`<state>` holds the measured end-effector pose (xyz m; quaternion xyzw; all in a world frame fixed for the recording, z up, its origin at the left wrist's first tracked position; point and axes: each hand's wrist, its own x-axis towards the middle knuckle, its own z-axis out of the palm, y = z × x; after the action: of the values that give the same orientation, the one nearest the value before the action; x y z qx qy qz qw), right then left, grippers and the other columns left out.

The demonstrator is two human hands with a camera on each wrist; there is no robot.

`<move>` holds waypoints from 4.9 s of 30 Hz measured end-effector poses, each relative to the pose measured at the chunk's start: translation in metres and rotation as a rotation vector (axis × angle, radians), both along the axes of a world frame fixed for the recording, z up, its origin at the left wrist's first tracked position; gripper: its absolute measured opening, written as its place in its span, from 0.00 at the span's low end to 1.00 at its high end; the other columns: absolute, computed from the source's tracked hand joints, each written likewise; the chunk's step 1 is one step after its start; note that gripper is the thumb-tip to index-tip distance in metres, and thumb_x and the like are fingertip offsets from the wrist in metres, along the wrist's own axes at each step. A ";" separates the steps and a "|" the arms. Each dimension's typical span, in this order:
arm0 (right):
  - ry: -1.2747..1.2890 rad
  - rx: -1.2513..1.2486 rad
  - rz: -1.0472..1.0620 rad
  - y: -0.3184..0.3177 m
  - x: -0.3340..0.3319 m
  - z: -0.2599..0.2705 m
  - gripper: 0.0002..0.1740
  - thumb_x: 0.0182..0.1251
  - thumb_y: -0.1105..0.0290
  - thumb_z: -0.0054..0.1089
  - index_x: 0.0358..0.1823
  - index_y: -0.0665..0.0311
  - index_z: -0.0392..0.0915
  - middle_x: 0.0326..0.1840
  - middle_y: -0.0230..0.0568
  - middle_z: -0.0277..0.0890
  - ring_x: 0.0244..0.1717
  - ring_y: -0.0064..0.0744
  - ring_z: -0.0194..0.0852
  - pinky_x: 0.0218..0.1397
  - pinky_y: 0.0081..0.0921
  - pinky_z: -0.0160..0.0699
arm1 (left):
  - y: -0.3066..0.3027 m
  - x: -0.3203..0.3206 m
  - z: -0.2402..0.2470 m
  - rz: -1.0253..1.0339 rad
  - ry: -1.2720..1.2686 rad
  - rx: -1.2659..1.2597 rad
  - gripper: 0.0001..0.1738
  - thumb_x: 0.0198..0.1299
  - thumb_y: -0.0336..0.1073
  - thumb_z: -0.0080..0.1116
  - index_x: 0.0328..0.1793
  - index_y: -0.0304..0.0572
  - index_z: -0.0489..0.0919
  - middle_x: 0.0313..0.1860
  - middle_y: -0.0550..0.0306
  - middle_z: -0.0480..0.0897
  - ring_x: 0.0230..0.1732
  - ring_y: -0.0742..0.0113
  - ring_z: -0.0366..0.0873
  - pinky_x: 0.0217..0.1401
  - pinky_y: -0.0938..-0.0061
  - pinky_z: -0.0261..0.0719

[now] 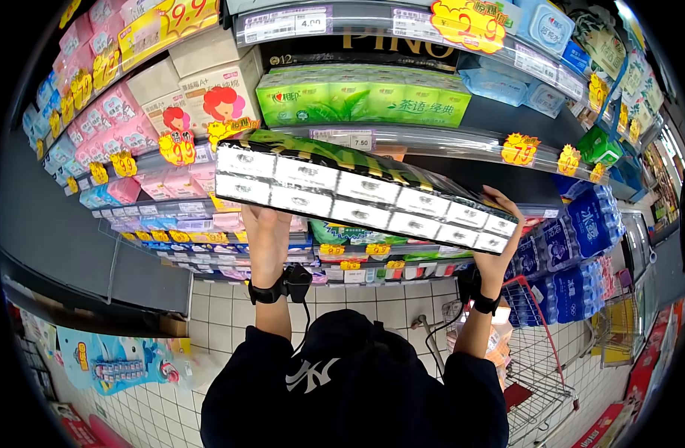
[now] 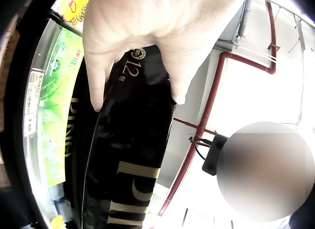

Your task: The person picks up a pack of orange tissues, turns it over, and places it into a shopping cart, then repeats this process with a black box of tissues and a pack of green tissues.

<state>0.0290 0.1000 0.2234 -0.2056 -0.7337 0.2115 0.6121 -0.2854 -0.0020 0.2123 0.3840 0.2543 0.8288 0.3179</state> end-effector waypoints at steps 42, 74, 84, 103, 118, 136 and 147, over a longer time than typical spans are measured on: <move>0.042 0.441 -0.784 -0.063 0.081 -0.037 0.41 0.49 0.70 0.72 0.58 0.59 0.51 0.66 0.69 0.52 0.62 0.53 0.64 0.57 0.38 0.78 | -0.011 0.035 -0.007 0.045 0.591 0.082 0.40 0.46 0.34 0.71 0.66 0.42 0.65 0.68 0.34 0.62 0.69 0.45 0.60 0.69 0.55 0.57; 0.012 -0.268 -0.511 -0.117 0.282 -0.054 0.33 0.59 0.61 0.63 0.59 0.71 0.60 0.50 0.38 0.68 0.50 0.27 0.65 0.54 0.26 0.64 | 0.025 0.205 -0.033 -0.218 0.337 -0.301 0.34 0.65 0.49 0.52 0.69 0.39 0.56 0.64 0.55 0.64 0.64 0.64 0.62 0.67 0.64 0.59; 0.100 -0.454 -0.588 -0.134 0.317 -0.036 0.35 0.59 0.66 0.52 0.67 0.74 0.56 0.60 0.48 0.65 0.56 0.31 0.67 0.62 0.27 0.61 | 0.036 0.285 -0.022 -0.353 0.196 -0.445 0.24 0.66 0.38 0.50 0.63 0.30 0.66 0.53 0.56 0.75 0.52 0.73 0.72 0.58 0.77 0.68; 0.121 -0.820 -0.869 -0.208 0.444 -0.091 0.24 0.65 0.67 0.51 0.62 0.63 0.65 0.32 0.40 0.78 0.33 0.20 0.73 0.37 0.21 0.69 | 0.064 0.443 -0.090 -0.660 0.712 -0.754 0.22 0.64 0.49 0.52 0.43 0.33 0.77 0.24 0.62 0.74 0.15 0.76 0.72 0.19 0.85 0.66; 0.093 -1.164 -1.000 -0.294 0.531 -0.208 0.29 0.66 0.59 0.56 0.62 0.69 0.63 0.21 0.41 0.72 0.22 0.22 0.64 0.25 0.23 0.62 | 0.063 0.559 -0.224 -1.119 0.966 -0.876 0.24 0.64 0.53 0.51 0.47 0.36 0.76 0.32 0.63 0.77 0.29 0.77 0.75 0.35 0.82 0.73; 0.099 -1.935 -0.599 -0.332 0.572 -0.402 0.43 0.56 0.44 0.59 0.56 0.76 0.56 0.37 0.52 0.77 0.23 0.34 0.79 0.27 0.25 0.83 | 0.057 0.613 -0.461 -1.239 1.318 -0.817 0.28 0.64 0.53 0.47 0.54 0.32 0.72 0.31 0.54 0.78 0.31 0.67 0.77 0.33 0.72 0.73; 0.029 -1.715 -0.723 -0.353 0.569 -0.389 0.39 0.59 0.52 0.58 0.65 0.71 0.60 0.47 0.57 0.77 0.43 0.39 0.80 0.50 0.29 0.74 | 0.025 0.604 -0.413 -0.779 1.657 -0.615 0.30 0.59 0.40 0.52 0.65 0.33 0.64 0.50 0.38 0.78 0.42 0.50 0.79 0.47 0.63 0.73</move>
<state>0.5979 -0.2530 -0.1660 -0.8010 -0.2102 0.4804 0.2889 0.3184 0.0234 -0.2007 0.8043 0.4586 0.0284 0.3769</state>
